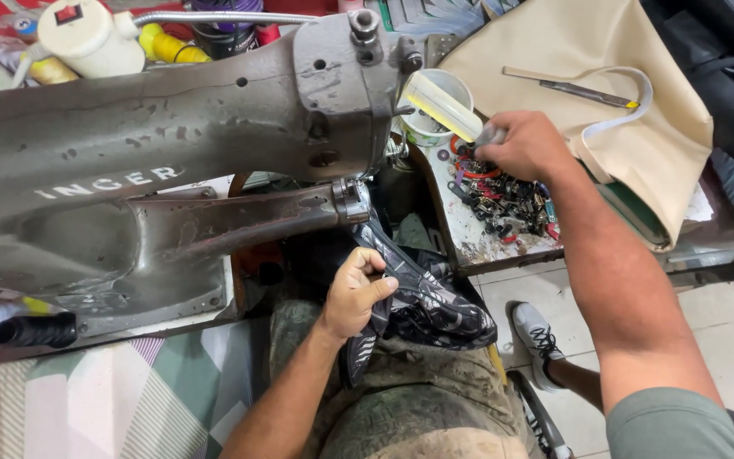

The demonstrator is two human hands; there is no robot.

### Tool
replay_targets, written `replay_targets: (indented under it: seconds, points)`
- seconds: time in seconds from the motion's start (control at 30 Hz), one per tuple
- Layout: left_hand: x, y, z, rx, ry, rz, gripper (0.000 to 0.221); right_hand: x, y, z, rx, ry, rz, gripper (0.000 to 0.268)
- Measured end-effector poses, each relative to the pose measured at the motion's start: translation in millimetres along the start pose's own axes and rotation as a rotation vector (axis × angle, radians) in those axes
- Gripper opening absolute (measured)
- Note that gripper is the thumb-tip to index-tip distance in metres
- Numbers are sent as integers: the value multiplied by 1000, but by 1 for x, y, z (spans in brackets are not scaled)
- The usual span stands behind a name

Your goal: The person repairs a black backpack using a sewing machine, sewing along different sections of the bag, trimming excess material with scissors, and pulling the fabric tight to align the seams.

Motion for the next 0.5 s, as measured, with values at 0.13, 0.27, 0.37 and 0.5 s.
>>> replay_targets:
  seconds: [0.13, 0.27, 0.37, 0.5]
  points:
    - [6, 4, 2, -2, 1, -2, 34, -46, 31, 29, -244, 46, 110, 28]
    - [6, 6, 4, -1, -4, 23, 33, -67, 64, 45, -672, 240, -538, 60]
    - [7, 4, 6, -5, -12, 19, 33, -37, 29, 38, -619, 596, -631, 38]
    - [3, 0, 3, -18, -7, 29, 33, -27, -25, 63, -31, 205, -612, 39]
Point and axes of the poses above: each hand's wrist, its own z-axis towards the middle knuckle, its own y-axis out of the back of the hand, x = y × z, the point moved 5 cm from there along z, towards the middle knuckle, and after that the axes turned 4 degrees about -x, right-handed, at the moved point
